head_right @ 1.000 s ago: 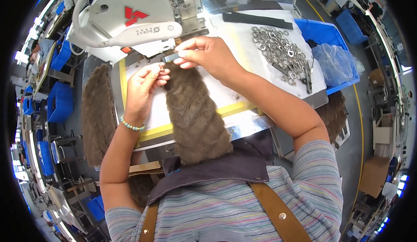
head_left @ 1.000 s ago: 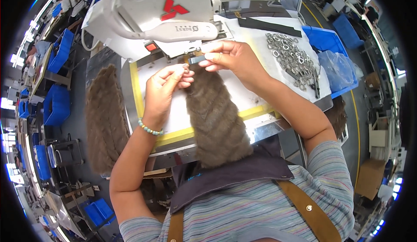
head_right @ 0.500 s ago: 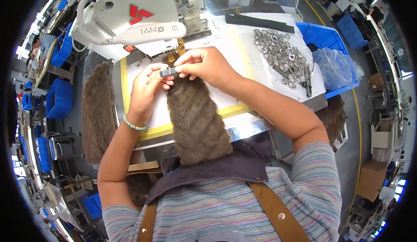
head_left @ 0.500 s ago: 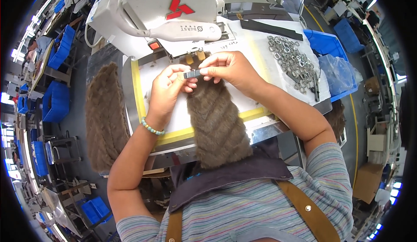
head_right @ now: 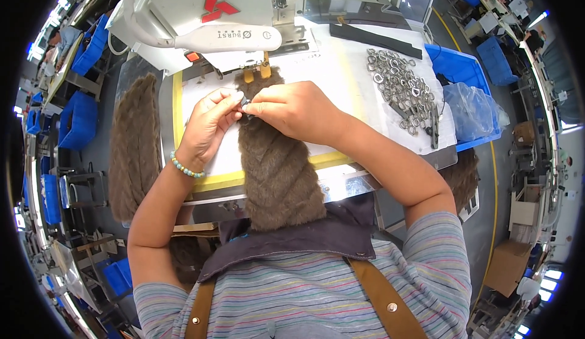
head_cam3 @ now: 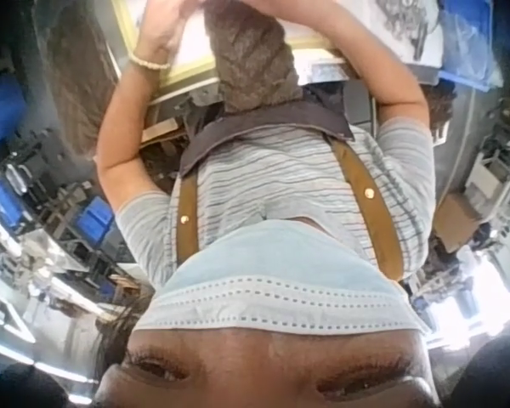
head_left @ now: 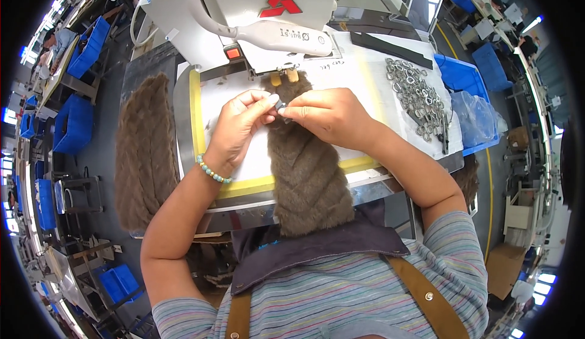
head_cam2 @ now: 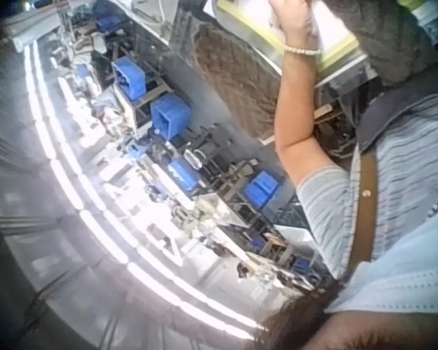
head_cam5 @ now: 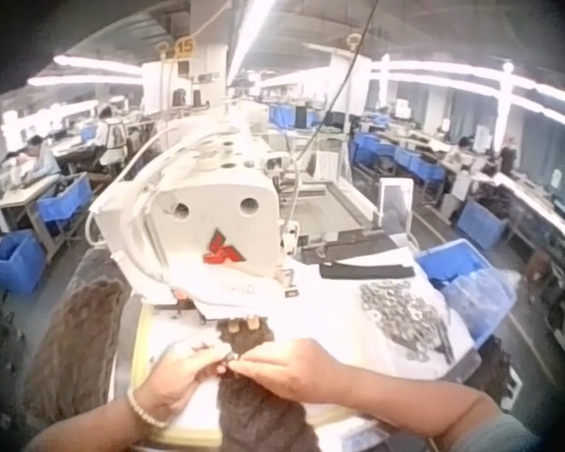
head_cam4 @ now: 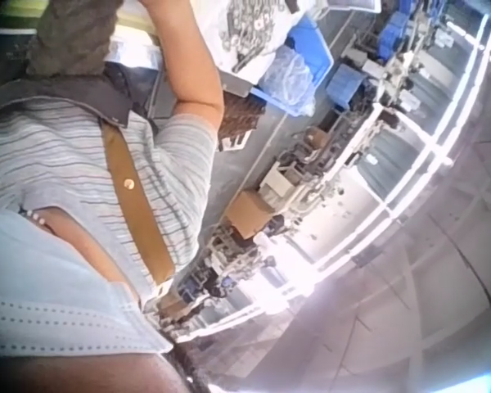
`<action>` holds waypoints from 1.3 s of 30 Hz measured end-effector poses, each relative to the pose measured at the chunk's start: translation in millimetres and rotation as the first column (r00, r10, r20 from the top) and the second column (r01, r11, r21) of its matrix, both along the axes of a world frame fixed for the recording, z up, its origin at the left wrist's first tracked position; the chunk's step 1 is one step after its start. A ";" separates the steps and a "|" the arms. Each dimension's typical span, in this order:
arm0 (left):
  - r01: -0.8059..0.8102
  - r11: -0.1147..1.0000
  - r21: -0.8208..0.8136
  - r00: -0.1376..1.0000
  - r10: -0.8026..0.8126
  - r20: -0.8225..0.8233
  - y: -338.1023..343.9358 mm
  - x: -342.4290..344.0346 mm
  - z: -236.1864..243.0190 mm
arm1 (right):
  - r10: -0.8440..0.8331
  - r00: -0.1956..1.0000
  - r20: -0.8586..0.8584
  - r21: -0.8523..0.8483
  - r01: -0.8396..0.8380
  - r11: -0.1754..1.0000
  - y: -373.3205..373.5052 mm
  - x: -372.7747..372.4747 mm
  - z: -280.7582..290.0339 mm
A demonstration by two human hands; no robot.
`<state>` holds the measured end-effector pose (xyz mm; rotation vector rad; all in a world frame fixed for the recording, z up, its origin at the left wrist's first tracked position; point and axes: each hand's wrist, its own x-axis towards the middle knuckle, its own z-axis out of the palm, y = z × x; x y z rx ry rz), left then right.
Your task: Attaching metal D-rings and leather tabs to faux-fur strips using an industrial sewing machine.
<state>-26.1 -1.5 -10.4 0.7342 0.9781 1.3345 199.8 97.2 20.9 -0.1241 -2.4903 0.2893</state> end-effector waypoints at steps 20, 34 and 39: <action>0.040 0.992 0.120 0.879 0.022 -0.476 0.6 6.1 1.7 | -0.088 0.996 0.028 0.340 0.074 0.938 34.3 -16.1 -25.4; 0.279 0.830 0.483 0.207 0.439 -0.874 -1.0 10.2 11.0 | -0.100 0.995 -0.021 0.243 0.102 0.965 34.6 -17.7 -26.6; 0.331 0.804 0.493 0.153 0.470 -0.870 -1.0 10.9 12.5 | -0.147 0.989 -0.025 0.184 0.149 0.972 27.1 -20.4 -22.2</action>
